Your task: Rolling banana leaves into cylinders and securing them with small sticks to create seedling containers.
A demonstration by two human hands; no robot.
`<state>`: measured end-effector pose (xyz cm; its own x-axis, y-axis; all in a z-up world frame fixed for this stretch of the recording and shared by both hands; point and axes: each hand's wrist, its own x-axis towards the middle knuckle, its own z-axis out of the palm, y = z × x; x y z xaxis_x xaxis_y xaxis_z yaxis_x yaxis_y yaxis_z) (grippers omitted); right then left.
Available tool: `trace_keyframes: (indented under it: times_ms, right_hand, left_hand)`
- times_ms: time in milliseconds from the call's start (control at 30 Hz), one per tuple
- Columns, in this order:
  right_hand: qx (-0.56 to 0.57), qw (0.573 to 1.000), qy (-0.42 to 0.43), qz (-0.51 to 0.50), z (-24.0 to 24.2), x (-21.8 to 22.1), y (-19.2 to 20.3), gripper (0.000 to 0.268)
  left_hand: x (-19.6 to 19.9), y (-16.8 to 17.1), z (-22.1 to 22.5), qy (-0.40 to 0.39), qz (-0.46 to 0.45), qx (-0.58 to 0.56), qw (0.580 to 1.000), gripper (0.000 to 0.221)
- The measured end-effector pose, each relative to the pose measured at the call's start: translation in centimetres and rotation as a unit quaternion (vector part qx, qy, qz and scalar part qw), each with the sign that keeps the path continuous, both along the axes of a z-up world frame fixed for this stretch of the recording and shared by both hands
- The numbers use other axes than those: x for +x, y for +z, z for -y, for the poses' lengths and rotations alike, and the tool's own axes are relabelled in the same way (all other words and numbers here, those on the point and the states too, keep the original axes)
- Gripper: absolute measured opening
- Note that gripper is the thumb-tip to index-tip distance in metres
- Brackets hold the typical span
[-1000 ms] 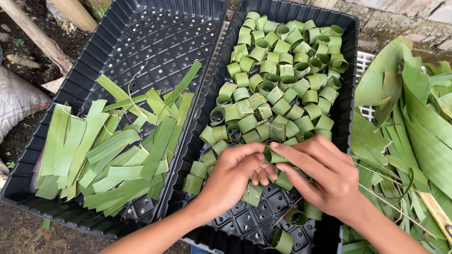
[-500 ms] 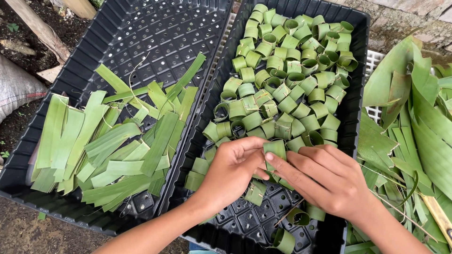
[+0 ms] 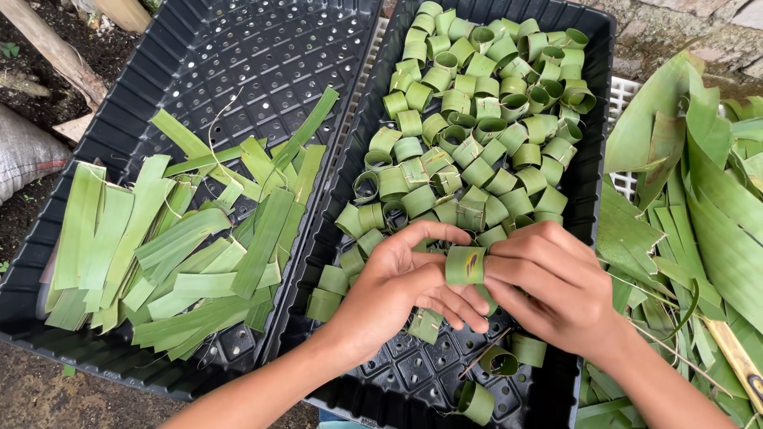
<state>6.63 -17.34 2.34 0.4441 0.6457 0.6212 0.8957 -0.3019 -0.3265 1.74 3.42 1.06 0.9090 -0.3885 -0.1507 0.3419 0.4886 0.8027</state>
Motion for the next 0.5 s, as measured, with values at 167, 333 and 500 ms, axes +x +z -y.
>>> trace_keyframes:
  times_ms: [167,333,500]
  right_hand:
    - [0.066,0.969,-0.063,-0.228,0.1,-0.7,0.6,0.012]
    - [0.140,0.894,-0.069,-0.421,0.4,-1.1,0.4,0.005]
    - [0.131,0.872,-0.086,-0.464,0.4,-1.4,0.5,0.005]
  left_hand:
    - [-0.7,0.6,0.4,0.090,0.097,0.117,0.984,0.021]
    - [-1.4,2.4,0.8,0.156,0.280,0.281,0.905,0.017]
    - [-1.3,2.3,0.9,0.220,0.345,0.360,0.838,0.017]
